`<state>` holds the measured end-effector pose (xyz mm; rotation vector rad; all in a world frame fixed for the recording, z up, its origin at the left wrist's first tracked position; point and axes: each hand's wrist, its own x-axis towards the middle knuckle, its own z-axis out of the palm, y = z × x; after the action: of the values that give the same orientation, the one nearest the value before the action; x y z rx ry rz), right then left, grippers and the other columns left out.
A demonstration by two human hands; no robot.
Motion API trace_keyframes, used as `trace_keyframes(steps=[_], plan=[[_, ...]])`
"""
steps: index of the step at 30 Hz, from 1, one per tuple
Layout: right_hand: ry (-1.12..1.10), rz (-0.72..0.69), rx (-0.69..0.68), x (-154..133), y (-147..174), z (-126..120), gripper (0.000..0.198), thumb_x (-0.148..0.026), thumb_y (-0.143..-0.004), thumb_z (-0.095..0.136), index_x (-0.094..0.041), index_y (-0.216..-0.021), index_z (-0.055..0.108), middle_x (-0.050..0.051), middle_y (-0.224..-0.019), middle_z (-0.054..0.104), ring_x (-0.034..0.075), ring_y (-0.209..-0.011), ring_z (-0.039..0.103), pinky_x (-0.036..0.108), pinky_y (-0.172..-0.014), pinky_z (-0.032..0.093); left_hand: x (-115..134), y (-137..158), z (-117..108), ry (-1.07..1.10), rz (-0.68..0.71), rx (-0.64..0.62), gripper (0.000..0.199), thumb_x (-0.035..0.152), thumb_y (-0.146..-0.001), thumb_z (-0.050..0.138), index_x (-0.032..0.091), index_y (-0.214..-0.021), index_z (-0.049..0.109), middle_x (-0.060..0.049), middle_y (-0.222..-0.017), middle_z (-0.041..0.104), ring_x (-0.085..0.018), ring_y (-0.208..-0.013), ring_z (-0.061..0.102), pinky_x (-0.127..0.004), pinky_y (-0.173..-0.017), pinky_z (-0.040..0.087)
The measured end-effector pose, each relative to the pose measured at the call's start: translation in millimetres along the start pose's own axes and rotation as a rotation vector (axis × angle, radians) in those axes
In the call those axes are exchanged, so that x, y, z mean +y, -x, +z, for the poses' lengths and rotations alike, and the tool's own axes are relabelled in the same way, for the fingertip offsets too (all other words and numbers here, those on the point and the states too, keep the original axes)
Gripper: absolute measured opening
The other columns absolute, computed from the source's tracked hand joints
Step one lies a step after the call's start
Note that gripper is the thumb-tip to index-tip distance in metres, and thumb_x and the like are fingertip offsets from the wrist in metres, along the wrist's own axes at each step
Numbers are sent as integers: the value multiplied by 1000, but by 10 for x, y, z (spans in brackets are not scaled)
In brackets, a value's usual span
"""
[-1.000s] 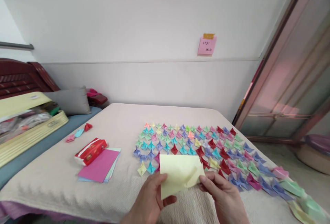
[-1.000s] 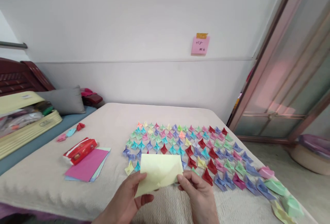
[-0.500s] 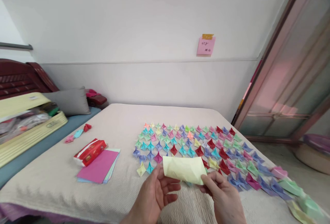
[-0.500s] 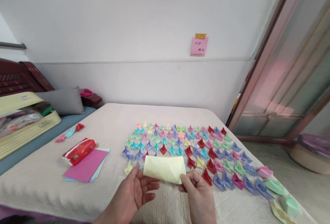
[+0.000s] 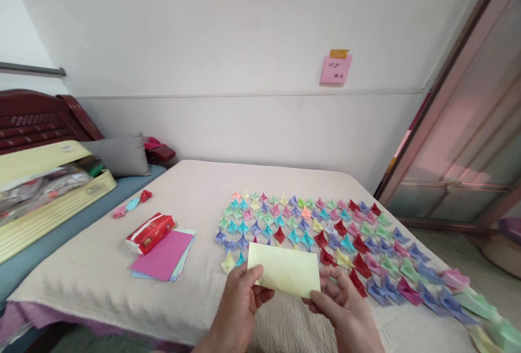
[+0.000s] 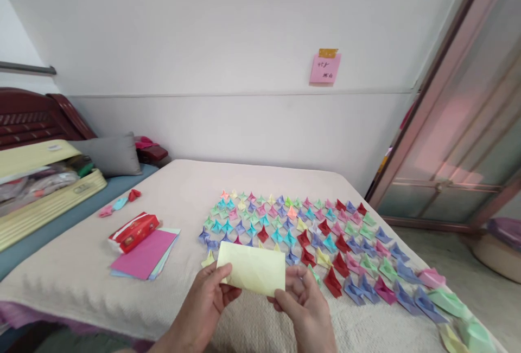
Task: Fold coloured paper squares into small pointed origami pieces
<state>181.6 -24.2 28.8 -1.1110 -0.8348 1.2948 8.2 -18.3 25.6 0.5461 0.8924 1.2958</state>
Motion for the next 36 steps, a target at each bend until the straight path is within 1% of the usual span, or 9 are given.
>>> trace_keyframes(steps=[3, 5, 9, 12, 19, 23, 27, 34, 36], plan=[[-7, 14, 2, -84, -22, 13, 65, -29, -63, 78, -25, -121, 49, 5, -87, 72, 25, -77, 66, 32, -64, 48, 67, 2, -28, -150, 7, -36, 30, 30, -82, 62, 12, -105, 68, -11, -92, 73, -17, -72, 64, -26, -64, 50], [43, 18, -13, -145, -47, -11, 73, -31, -61, 78, -25, -127, 47, 7, -97, 70, 28, -88, 66, 36, -71, 48, 113, 8, -29, -271, 12, -56, 30, 31, -82, 61, 11, -102, 70, -10, -87, 73, -18, -72, 63, -26, -64, 49], [181, 59, -153, -249, -77, -88, 58, -31, -58, 79, -25, -113, 61, 6, -97, 71, 29, -94, 65, 36, -76, 47, 179, 23, 10, -461, 30, -116, 28, 30, -81, 60, 11, -96, 73, -8, -77, 72, -18, -70, 62, -25, -61, 47], [225, 144, -288, -300, -61, -113, 44, -31, -58, 78, -24, -100, 67, 3, -79, 72, 27, -79, 67, 33, -66, 48, 191, 34, 44, -512, 12, -163, 25, 30, -78, 63, 11, -87, 75, -6, -68, 69, -19, -64, 60, -25, -57, 45], [222, 237, -421, -199, -55, -88, 17, -28, -61, 77, -19, -73, 69, 0, -59, 68, 16, -51, 59, 24, -49, 39, 142, 44, 76, -232, -8, -221, 31, 35, -81, 63, 10, -99, 72, -9, -77, 72, -20, -67, 63, -26, -60, 47], [138, 188, -366, -96, -72, -107, 17, -26, -66, 76, -18, -79, 68, -2, -58, 66, 16, -53, 60, 24, -51, 39, 99, 49, 65, -155, -62, -280, 40, 38, -82, 63, 12, -113, 66, -13, -93, 72, -20, -74, 66, -26, -64, 48], [123, 161, -308, -25, -82, -113, 21, -29, -67, 76, -19, -84, 68, -2, -58, 64, 17, -53, 61, 26, -52, 41, 28, 57, 37, -279, -118, -294, 35, 25, -75, 68, 11, -107, 69, -13, -93, 73, -19, -74, 66, -25, -64, 47], [132, -2, 30, -154, -83, -68, 55, -41, -71, 74, -25, -120, 54, -1, -71, 69, 20, -73, 63, 30, -69, 45, 70, 2, 6, -296, -39, -155, 30, 21, -76, 62, 11, -104, 70, -12, -92, 74, -22, -82, 66, -30, -73, 47], [104, -84, 1, -261, 2, -105, 55, -43, -74, 72, -32, -124, 52, -1, -78, 70, 20, -77, 62, 31, -71, 46, 99, -24, -10, -287, -17, -130, 30, 22, -76, 63, 11, -102, 71, -12, -93, 74, -23, -85, 65, -31, -74, 47]])
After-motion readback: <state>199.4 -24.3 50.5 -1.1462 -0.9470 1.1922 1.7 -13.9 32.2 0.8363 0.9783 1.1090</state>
